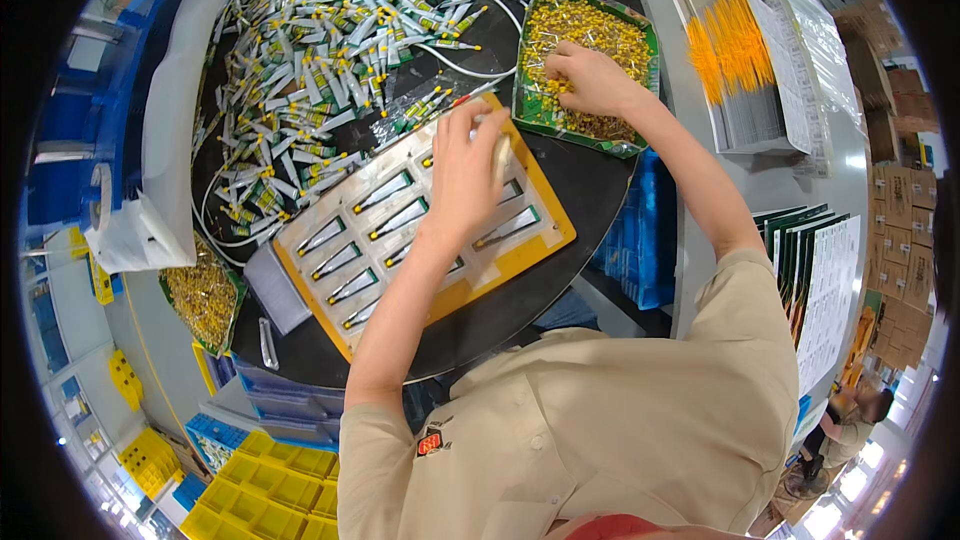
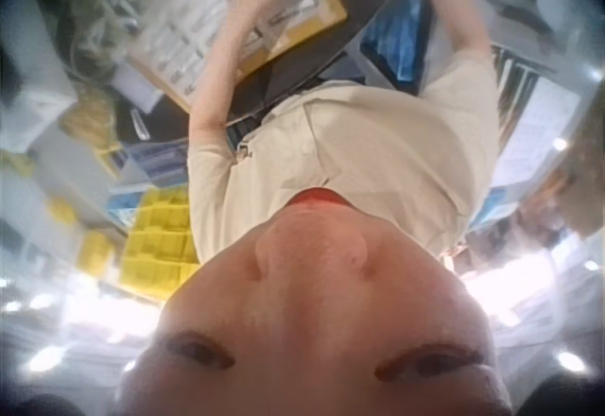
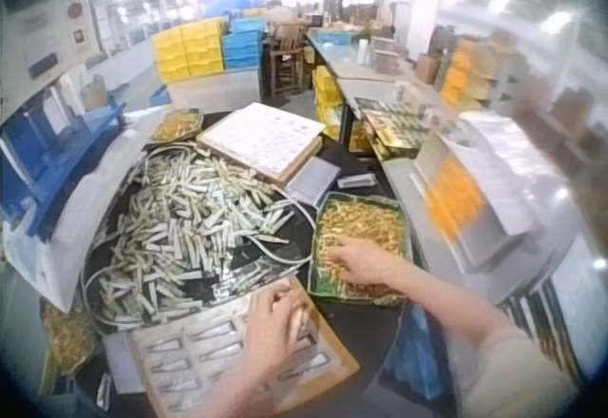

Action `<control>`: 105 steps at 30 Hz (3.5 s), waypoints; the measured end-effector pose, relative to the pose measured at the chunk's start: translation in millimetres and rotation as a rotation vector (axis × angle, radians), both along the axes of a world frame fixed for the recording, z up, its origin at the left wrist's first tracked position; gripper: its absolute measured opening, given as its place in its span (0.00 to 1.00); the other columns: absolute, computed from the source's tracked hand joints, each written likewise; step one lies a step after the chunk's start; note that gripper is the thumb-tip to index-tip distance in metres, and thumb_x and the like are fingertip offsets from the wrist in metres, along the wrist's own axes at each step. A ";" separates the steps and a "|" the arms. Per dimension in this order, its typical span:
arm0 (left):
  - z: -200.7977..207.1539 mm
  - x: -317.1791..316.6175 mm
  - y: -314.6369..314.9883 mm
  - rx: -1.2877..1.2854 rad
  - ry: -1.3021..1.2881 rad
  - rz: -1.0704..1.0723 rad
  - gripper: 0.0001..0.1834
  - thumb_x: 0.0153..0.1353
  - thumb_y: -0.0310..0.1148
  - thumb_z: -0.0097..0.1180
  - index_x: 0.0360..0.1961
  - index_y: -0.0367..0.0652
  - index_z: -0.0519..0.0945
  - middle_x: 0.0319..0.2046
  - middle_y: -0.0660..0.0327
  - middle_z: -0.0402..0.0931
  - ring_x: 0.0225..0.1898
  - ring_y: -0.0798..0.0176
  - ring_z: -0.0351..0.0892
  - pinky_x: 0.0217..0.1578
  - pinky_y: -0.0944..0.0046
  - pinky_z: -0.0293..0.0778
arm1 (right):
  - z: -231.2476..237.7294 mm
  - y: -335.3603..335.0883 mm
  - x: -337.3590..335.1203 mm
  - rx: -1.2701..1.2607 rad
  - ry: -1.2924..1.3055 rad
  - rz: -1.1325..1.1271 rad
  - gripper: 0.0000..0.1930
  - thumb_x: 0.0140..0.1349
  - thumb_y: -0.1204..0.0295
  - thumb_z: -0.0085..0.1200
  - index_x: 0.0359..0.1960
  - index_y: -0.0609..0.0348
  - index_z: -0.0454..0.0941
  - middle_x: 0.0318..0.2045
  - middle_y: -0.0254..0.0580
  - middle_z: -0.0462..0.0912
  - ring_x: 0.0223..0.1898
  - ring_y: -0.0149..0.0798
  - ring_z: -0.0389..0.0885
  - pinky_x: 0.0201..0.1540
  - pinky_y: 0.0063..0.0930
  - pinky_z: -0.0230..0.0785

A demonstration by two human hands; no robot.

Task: The person repeatedly places small cylindrical components into a yellow tray, then inserts yellow pins into each component. They flip the tray, apply a clear film, and repeat the process with additional components and pins throughout the clip.

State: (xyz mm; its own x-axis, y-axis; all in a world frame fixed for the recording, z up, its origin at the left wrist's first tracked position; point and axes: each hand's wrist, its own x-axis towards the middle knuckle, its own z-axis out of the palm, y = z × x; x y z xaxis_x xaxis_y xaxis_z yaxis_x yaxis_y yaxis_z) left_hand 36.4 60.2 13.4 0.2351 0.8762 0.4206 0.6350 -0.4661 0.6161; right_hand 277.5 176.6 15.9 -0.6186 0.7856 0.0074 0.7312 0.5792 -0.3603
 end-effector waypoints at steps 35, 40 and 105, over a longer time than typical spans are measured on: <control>-37.8 118.1 127.7 0.124 -0.073 -0.182 0.25 0.54 0.35 0.67 0.53 0.44 0.75 0.33 0.57 0.83 0.42 0.48 0.81 0.58 0.41 0.66 | 35.2 22.2 63.3 -0.452 0.532 -0.332 0.07 0.57 0.75 0.63 0.36 0.62 0.84 0.32 0.30 0.85 0.32 0.23 0.79 0.38 0.21 0.72; -40.9 106.4 115.9 -0.049 0.173 -0.037 0.33 0.50 0.26 0.63 0.61 0.45 0.72 0.53 0.50 0.74 0.56 0.44 0.70 0.60 0.46 0.64 | 28.5 18.9 65.3 -0.325 0.452 -0.455 0.07 0.57 0.77 0.63 0.37 0.64 0.84 0.33 0.34 0.86 0.34 0.26 0.83 0.41 0.22 0.75; -5.6 -138.6 -87.2 -0.215 -0.160 0.235 0.06 0.64 0.22 0.49 0.40 0.36 0.76 0.52 0.52 0.79 0.52 0.46 0.76 0.53 0.56 0.71 | -36.6 -115.2 -171.4 0.248 0.464 0.262 0.05 0.54 0.65 0.66 0.27 0.47 0.83 0.30 0.28 0.78 0.39 0.37 0.77 0.55 0.38 0.62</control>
